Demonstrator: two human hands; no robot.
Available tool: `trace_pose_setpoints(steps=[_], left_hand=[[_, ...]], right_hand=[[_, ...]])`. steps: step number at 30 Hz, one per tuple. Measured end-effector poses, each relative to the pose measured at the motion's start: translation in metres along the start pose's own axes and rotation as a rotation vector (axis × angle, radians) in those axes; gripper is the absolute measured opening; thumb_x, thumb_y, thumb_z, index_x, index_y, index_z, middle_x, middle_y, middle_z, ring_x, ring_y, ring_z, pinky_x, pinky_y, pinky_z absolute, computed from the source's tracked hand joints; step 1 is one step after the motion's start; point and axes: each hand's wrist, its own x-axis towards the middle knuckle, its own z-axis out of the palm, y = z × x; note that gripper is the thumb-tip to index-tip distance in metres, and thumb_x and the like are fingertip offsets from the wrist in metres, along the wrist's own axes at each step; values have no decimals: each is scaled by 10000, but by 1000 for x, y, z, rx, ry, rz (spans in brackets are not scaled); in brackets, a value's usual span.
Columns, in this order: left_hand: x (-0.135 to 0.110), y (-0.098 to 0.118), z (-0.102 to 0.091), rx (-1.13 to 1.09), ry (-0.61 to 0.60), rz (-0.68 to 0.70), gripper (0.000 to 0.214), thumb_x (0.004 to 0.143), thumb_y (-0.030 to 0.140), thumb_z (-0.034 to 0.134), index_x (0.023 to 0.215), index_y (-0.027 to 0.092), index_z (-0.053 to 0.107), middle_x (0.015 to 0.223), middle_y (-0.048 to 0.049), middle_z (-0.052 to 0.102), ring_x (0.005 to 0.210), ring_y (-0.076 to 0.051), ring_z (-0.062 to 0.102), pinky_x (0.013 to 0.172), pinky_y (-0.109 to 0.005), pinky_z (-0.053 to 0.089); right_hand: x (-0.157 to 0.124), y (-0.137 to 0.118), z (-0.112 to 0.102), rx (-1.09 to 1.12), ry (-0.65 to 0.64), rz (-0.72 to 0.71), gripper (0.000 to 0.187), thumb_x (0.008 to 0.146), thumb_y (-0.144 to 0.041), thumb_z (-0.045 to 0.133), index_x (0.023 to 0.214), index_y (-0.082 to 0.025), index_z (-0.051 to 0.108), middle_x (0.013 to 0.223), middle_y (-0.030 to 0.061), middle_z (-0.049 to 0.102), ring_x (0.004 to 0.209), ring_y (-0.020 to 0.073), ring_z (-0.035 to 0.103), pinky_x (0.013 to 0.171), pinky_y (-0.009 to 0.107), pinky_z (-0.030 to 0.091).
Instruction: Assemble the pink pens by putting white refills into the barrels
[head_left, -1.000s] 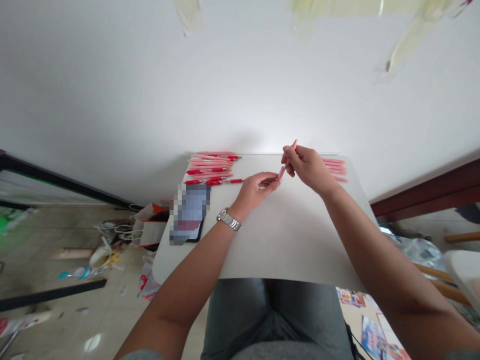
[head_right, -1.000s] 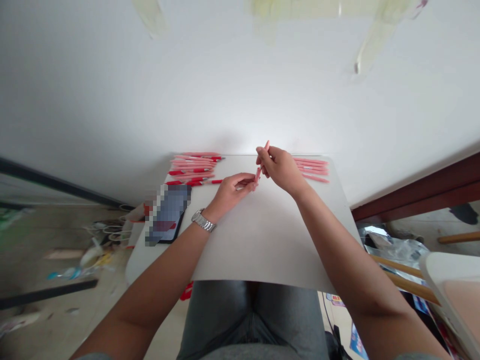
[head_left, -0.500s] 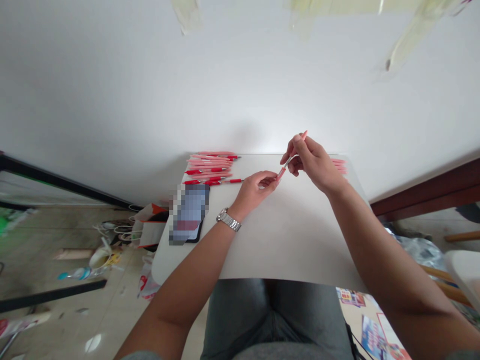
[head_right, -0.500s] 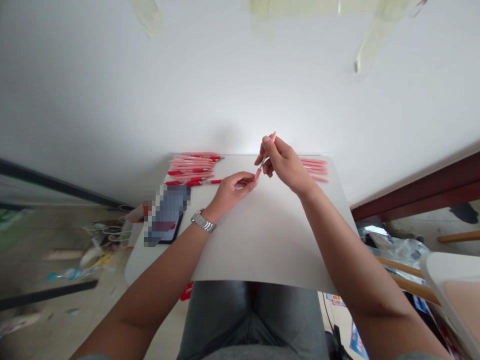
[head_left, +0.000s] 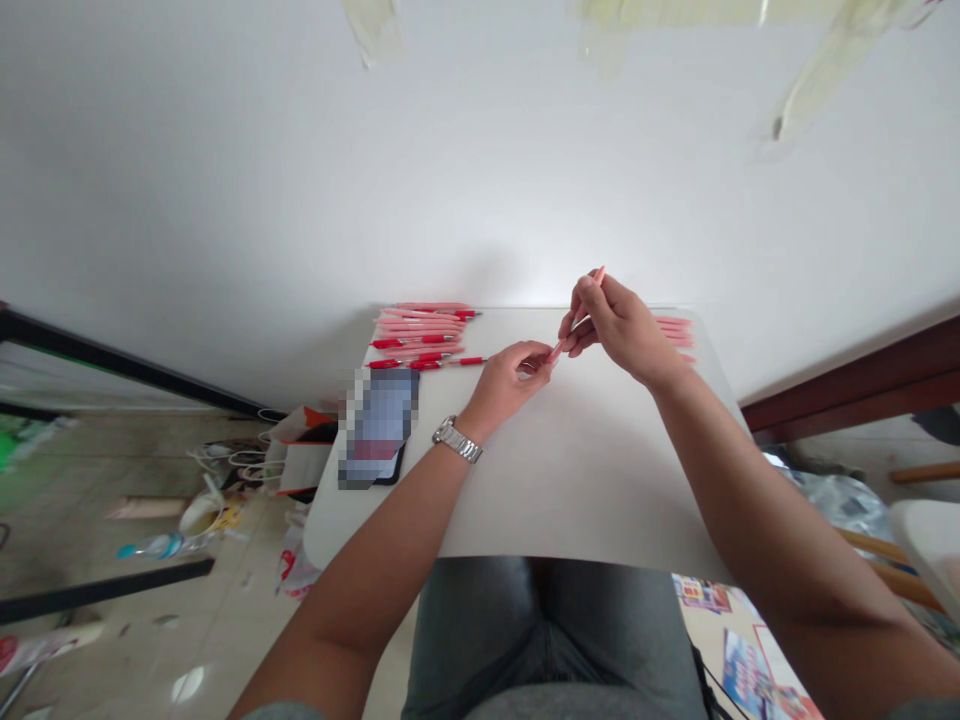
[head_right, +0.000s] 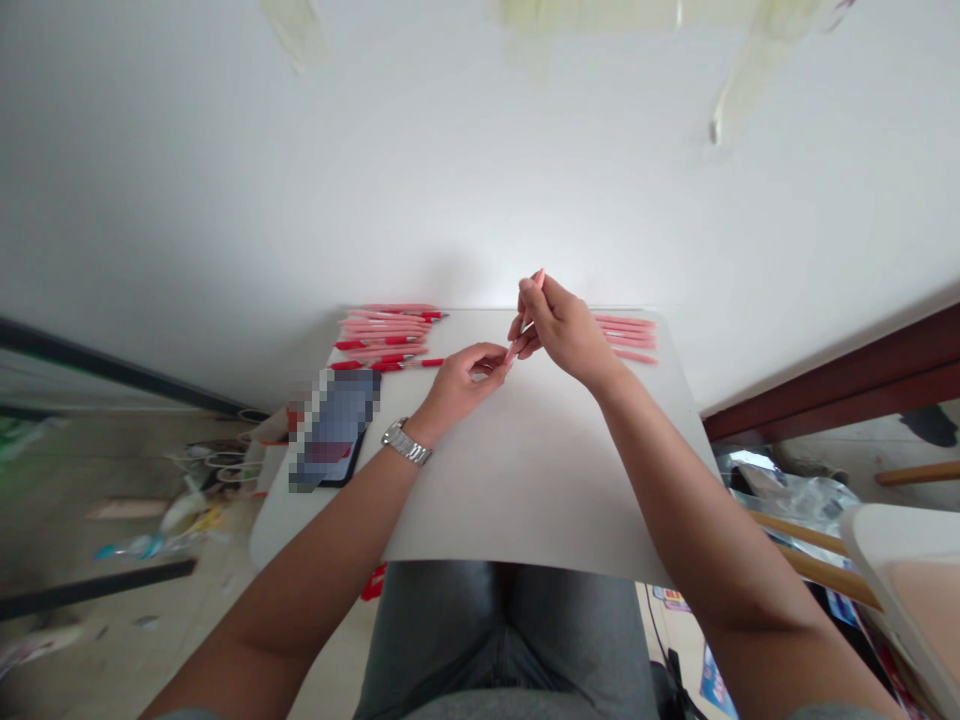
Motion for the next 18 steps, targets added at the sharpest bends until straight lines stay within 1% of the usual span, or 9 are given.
trace_pose_setpoints(steps=[2,5,9,12,18], left_hand=[[0,0,1,7,3,5,236,973,358,682,1109,174,741,1044,-85,772,938,-181,738,884,-313,621],[0,0,1,6,0,16,225,969,331,687,1121,176,745,1068,-87,769,954,-180,737,896,-316,624],[1,0,1,2,-2,20,211,963,313,691,1114,176,742,1048,-84,770,943,-177,739,885,-312,629],[1,0,1,13,-1,25,201,959,306,693,1107,179,742,1047,-83,770,947,-178,741,883,-308,630],[1,-1,0,1,-6,-3,217,954,330,703,1108,183,743,1057,-84,778,959,-189,750,893,-322,630]], right_hand=[[1,1,-1,-16,-9,1,568,922,-794,504,880,-230,545,724,34,696,599,150,690,548,274,577],[1,3,-2,-98,-8,-46,561,940,-773,512,844,-222,563,706,40,690,589,145,658,547,277,541],[1,4,-3,-188,26,-108,575,965,-750,505,804,-208,609,607,23,628,517,122,550,515,276,451],[0,1,-3,-166,39,-120,580,967,-749,508,803,-204,621,603,14,614,481,105,493,487,274,399],[2,4,-2,-108,36,-104,583,945,-765,521,775,-212,598,641,28,631,549,125,562,519,272,437]])
